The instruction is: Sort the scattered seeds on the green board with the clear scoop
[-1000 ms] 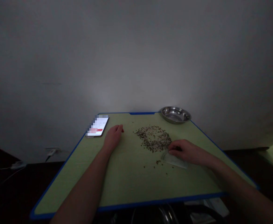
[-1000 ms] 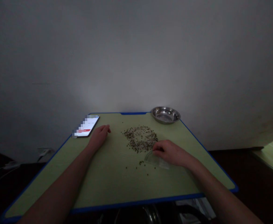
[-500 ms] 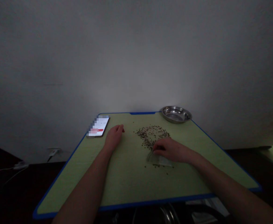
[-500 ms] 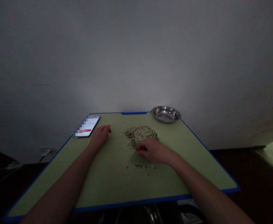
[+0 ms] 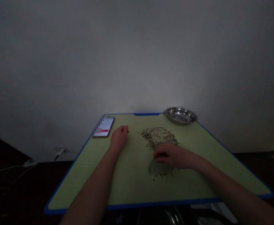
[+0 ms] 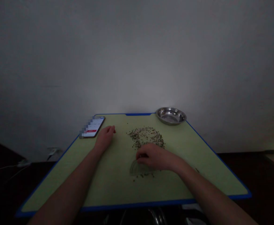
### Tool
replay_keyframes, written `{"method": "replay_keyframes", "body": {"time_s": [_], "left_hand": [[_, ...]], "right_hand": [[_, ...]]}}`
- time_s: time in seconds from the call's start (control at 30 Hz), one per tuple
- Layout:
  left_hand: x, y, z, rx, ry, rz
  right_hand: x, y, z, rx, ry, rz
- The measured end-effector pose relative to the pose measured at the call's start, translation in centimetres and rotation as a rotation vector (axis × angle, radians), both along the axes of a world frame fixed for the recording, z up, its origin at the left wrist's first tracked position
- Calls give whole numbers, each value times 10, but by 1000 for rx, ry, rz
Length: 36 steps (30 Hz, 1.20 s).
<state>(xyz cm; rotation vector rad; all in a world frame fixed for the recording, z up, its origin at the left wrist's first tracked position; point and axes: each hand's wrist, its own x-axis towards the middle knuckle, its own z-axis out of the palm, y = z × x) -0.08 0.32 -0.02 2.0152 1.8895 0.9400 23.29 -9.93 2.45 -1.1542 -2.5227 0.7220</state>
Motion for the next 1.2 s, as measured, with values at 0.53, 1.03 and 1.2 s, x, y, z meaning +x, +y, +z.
{"method": "replay_keyframes", "body": {"time_s": [0.53,1.03,1.2], "left_hand": [[-12,-3,-9,91,301,370],[-2,-3,0,-40,296,-28],[-3,0,-1,-68,239,-34]], "right_hand": [[19,-12,11,-53,83,-107],[85,-26,-16,-139,75,-387],[67,-25,-22,-145,65,-400]]}}
